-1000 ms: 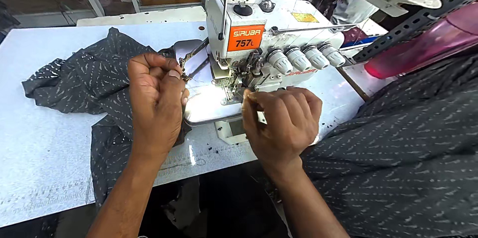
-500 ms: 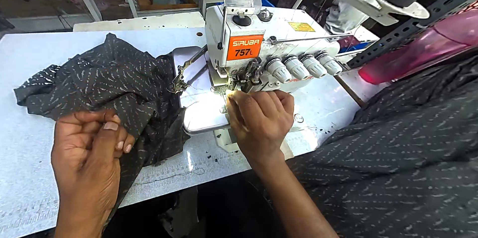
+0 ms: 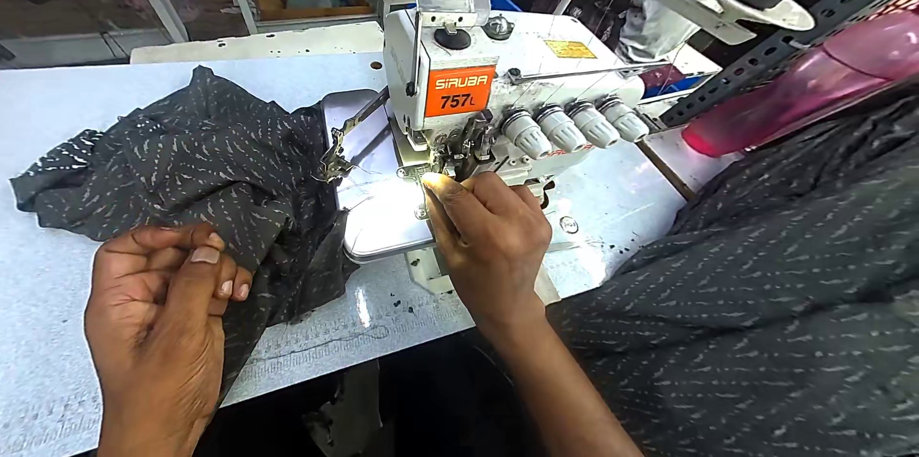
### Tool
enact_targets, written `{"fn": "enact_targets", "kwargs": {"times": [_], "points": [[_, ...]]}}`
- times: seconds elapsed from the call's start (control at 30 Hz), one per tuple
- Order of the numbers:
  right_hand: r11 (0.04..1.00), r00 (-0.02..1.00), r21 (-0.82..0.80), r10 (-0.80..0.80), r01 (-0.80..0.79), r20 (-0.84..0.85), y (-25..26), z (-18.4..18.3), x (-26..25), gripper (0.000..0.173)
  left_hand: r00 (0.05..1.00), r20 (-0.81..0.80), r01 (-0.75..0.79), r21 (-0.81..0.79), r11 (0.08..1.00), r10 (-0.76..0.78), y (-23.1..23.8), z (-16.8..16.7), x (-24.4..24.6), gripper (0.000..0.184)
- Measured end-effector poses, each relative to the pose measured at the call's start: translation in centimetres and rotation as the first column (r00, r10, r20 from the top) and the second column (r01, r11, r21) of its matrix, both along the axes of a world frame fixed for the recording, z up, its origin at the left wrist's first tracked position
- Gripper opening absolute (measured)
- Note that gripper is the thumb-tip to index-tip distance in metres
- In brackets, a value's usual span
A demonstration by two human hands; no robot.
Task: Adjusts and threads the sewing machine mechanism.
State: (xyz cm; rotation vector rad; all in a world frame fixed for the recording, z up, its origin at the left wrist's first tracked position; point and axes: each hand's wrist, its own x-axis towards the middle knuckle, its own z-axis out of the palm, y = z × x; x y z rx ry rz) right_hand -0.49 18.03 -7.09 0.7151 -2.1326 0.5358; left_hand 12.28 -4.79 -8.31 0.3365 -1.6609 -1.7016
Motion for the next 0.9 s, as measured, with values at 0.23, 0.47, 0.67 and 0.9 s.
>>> {"fn": "enact_targets", "kwargs": {"times": [0.23, 0.47, 0.67, 0.9], "points": [[1.000, 1.000, -0.004, -0.011, 0.011, 0.008, -0.1, -0.2, -0.1, 0.013, 1.000, 0.007, -0.027, 0.051, 0.998, 0.027, -0.5, -0.4, 0.8, 0.022], [0.999, 0.999, 0.014, -0.039, 0.039, 0.032, -0.2, -0.1, 0.1, 0.013, 0.999, 0.019, -0.049, 0.058, 0.997, 0.048, -0.8, -0.4, 1.3, 0.021], [0.994, 0.996, -0.060, 0.088, -0.086, 0.026, 1.3, -0.5, 0.8, 0.015, 0.997, 0.068, -0.031, 0.090, 0.995, 0.025, -1.3, -1.0, 2.3, 0.020], [0.962, 0.990, -0.236, 0.141, -0.138, -0.006, 6.9, -0.6, 3.0, 0.016, 0.903, 0.409, 0.013, -0.321, 0.947, 0.127, -4.7, -0.2, 2.6, 0.031]]}}
